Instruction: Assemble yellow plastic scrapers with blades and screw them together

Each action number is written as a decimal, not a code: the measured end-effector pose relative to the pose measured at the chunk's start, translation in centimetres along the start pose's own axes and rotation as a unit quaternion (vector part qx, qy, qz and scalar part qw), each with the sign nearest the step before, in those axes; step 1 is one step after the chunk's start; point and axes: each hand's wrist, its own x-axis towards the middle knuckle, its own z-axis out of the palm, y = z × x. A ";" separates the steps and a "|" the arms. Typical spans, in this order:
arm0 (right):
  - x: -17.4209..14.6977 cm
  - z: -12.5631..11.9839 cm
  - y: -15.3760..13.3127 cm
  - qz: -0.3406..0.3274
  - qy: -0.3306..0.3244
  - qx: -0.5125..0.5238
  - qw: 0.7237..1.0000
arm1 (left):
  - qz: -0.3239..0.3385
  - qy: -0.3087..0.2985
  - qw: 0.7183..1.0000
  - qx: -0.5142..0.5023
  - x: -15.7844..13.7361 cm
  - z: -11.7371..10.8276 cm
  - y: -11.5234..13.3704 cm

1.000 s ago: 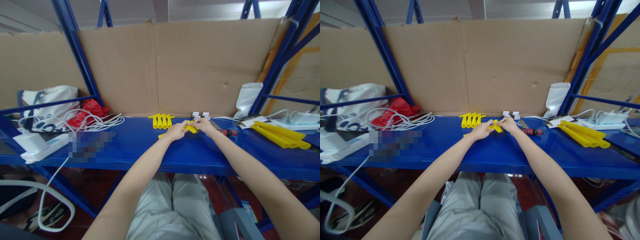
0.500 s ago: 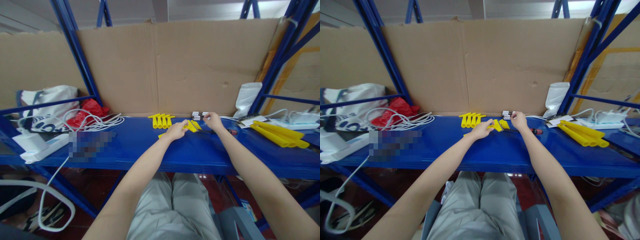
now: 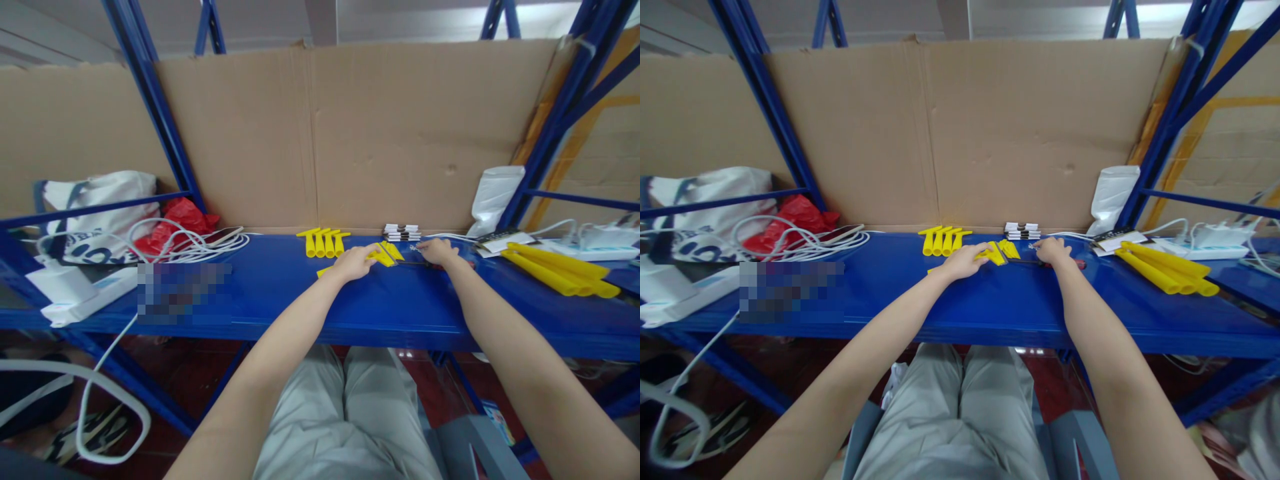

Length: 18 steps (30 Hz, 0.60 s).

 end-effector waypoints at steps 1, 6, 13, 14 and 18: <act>0.1 -0.1 -0.1 0.014 -0.023 -0.008 1.000 | 0.000 0.000 1.000 -0.001 0.0 0.0 0.0; 0.4 -0.3 -0.5 0.028 -0.074 -0.030 0.996 | 0.006 0.004 1.000 -0.008 0.1 0.1 -0.2; 1.1 0.3 -0.7 0.012 -0.075 -0.036 0.996 | 0.005 0.006 1.000 -0.003 0.1 0.2 -0.2; 1.1 0.2 -0.9 0.015 -0.078 -0.036 0.996 | 0.008 0.007 1.000 -0.005 0.1 0.2 -0.3; 0.9 0.0 -1.3 0.029 -0.089 -0.033 0.995 | 0.012 0.006 1.000 -0.011 0.1 0.3 -0.3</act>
